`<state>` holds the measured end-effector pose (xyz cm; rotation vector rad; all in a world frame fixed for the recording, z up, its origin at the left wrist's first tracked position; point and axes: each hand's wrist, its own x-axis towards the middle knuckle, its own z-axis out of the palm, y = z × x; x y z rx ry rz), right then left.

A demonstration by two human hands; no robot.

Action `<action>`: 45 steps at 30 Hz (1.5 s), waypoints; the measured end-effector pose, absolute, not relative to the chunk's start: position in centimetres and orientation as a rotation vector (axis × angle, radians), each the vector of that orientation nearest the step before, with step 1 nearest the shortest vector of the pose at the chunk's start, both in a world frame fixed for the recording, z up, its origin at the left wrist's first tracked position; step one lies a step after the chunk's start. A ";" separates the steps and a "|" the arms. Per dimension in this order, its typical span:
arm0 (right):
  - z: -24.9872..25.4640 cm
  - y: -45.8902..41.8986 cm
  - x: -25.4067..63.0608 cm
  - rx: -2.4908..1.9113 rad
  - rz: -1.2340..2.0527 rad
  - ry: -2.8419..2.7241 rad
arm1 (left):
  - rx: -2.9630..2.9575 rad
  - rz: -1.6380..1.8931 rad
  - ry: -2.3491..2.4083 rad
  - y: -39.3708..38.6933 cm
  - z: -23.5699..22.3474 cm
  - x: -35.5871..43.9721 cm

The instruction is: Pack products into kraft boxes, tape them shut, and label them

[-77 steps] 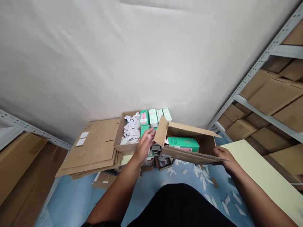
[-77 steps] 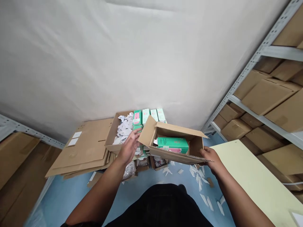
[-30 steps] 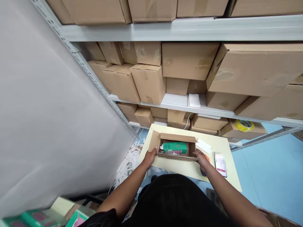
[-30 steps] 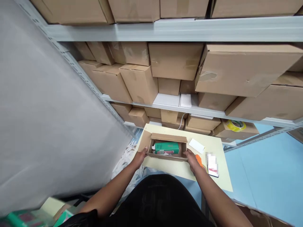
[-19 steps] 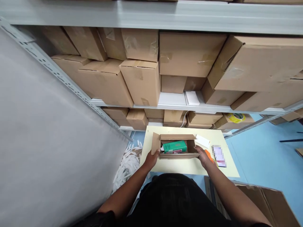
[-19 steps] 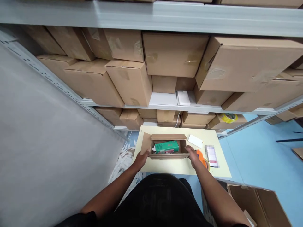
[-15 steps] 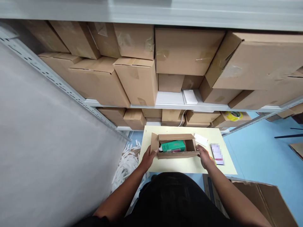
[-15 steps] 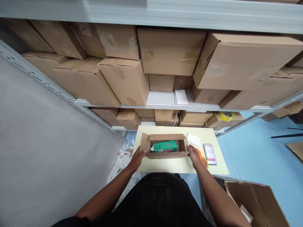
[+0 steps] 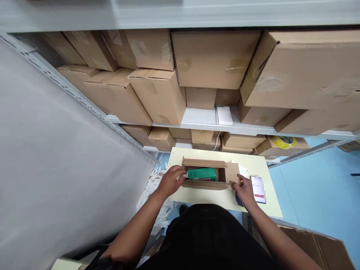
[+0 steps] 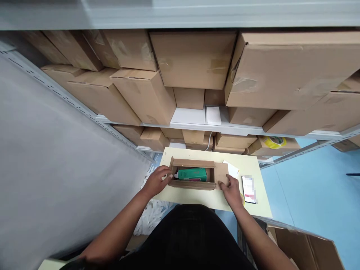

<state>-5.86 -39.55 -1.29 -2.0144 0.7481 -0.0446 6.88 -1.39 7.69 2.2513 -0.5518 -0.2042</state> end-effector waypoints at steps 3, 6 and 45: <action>-0.9 -39.0 -5.6 -2.150 -0.061 0.749 | 2.376 -0.383 -0.716 -2.8 8.8 8.6; -1.0 -38.5 -5.6 -2.182 -0.048 0.702 | 2.500 -0.493 -0.759 -4.0 8.9 9.9; 0.3 -37.3 -8.8 -2.259 -0.092 0.117 | 1.924 -0.141 -0.265 -3.5 0.7 10.5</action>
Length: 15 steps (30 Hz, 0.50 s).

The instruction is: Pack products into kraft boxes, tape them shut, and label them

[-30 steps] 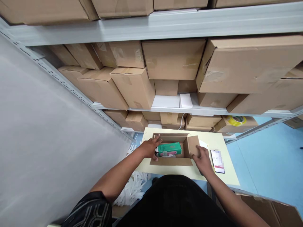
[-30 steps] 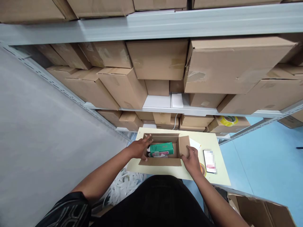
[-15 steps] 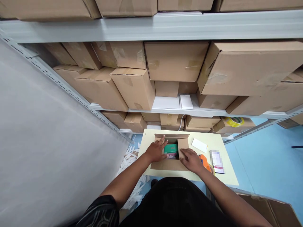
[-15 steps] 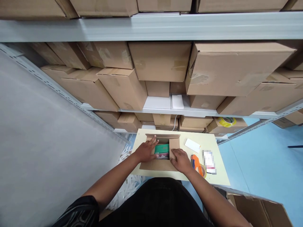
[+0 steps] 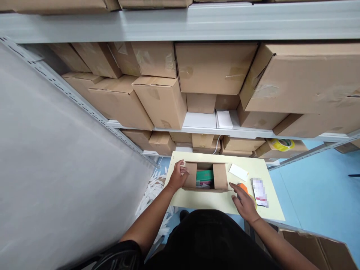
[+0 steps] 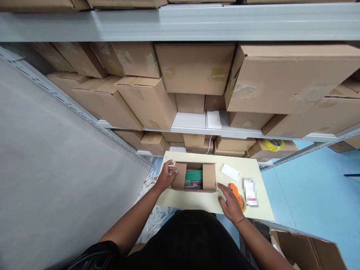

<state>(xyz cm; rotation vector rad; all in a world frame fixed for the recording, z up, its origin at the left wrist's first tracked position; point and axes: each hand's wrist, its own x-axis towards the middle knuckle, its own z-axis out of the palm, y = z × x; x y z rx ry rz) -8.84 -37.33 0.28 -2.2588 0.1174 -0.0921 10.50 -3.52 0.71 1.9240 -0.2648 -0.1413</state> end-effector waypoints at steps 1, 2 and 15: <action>0.1 -36.7 -8.5 -2.267 -0.099 0.132 | 1.875 -0.150 -0.211 -3.5 0.5 10.7; 0.0 -36.0 -7.9 -2.271 -0.115 0.159 | 1.832 -0.162 -0.179 -3.4 0.4 10.8; -3.7 -33.7 -2.8 -2.337 -0.316 0.449 | 2.063 -0.094 -0.338 -2.8 -0.2 10.0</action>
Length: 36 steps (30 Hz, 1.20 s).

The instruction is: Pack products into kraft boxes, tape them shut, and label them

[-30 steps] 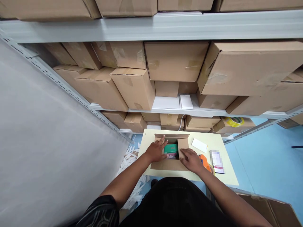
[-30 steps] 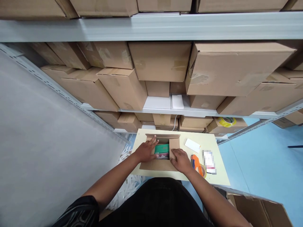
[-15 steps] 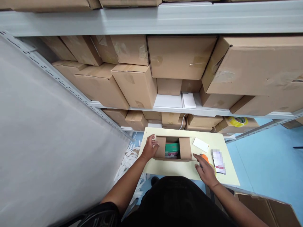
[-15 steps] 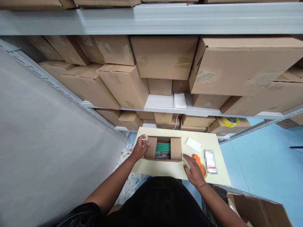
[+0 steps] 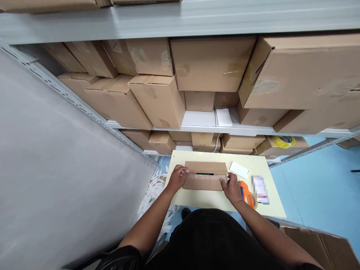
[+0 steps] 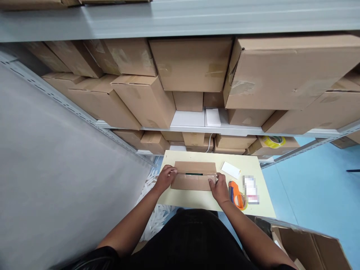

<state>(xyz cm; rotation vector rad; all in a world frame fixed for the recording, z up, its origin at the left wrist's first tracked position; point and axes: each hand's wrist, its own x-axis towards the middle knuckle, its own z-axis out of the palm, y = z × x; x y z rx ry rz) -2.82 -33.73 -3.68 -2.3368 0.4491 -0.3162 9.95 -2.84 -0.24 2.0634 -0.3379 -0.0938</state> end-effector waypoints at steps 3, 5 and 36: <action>-3.5 -33.6 -2.7 -2.426 -0.342 0.364 | 2.174 -0.039 -0.400 -2.9 -1.1 8.9; -3.1 -33.5 -2.5 -2.510 -0.305 0.299 | 2.199 0.001 -0.427 -2.8 -1.7 8.3; -10.7 -39.3 -14.7 -2.973 0.560 0.732 | 2.389 0.079 -0.420 -4.1 -3.8 6.4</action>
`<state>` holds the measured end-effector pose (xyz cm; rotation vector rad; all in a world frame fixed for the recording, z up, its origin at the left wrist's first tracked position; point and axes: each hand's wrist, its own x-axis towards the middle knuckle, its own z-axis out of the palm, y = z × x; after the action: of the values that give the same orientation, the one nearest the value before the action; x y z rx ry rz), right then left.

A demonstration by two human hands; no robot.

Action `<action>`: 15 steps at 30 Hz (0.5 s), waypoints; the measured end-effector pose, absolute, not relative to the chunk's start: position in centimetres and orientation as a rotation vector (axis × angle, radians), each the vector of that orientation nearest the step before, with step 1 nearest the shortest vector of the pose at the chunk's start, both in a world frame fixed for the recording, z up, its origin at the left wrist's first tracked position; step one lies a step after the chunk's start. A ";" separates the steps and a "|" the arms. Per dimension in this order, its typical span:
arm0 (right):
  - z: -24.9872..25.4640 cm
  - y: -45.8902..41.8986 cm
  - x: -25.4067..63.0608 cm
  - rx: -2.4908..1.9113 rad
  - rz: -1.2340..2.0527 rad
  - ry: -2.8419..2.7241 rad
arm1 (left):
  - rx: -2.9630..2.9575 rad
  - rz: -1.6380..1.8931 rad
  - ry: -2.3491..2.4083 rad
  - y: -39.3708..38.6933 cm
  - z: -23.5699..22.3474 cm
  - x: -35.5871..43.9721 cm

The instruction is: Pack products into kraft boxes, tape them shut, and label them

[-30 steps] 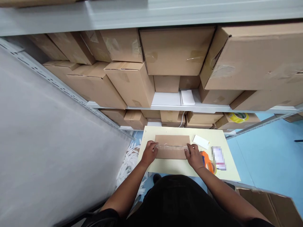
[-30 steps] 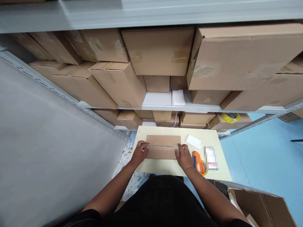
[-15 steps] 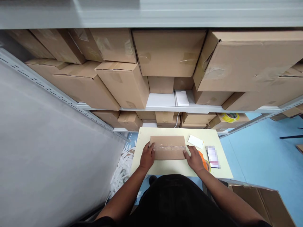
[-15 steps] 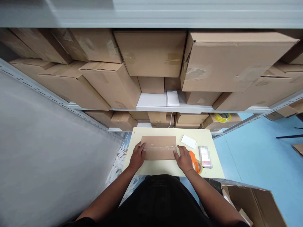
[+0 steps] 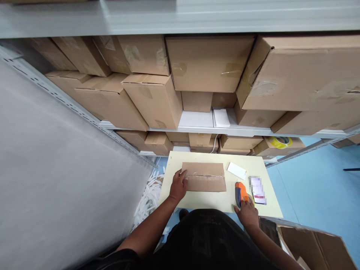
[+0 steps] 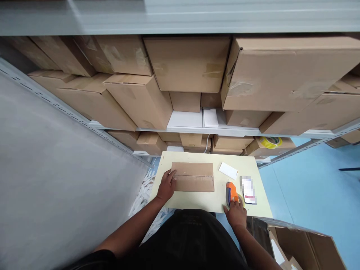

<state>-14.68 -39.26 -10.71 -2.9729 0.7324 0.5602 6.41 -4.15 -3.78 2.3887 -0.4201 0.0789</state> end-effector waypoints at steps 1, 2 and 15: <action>-11.0 -39.3 -14.3 -2.965 0.539 0.759 | 2.388 0.078 -0.417 -4.1 -3.8 6.4; -11.2 -39.5 -13.9 -2.949 0.512 0.784 | 2.386 0.078 -0.414 -4.1 -3.7 6.4; -2.6 -41.0 -11.3 -2.157 0.102 0.891 | 2.319 0.093 -0.399 -4.6 -4.2 6.2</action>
<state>-11.26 -41.02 -2.56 -2.1567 0.8906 0.1025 6.23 -4.58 -4.24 2.3188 -0.3986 0.0934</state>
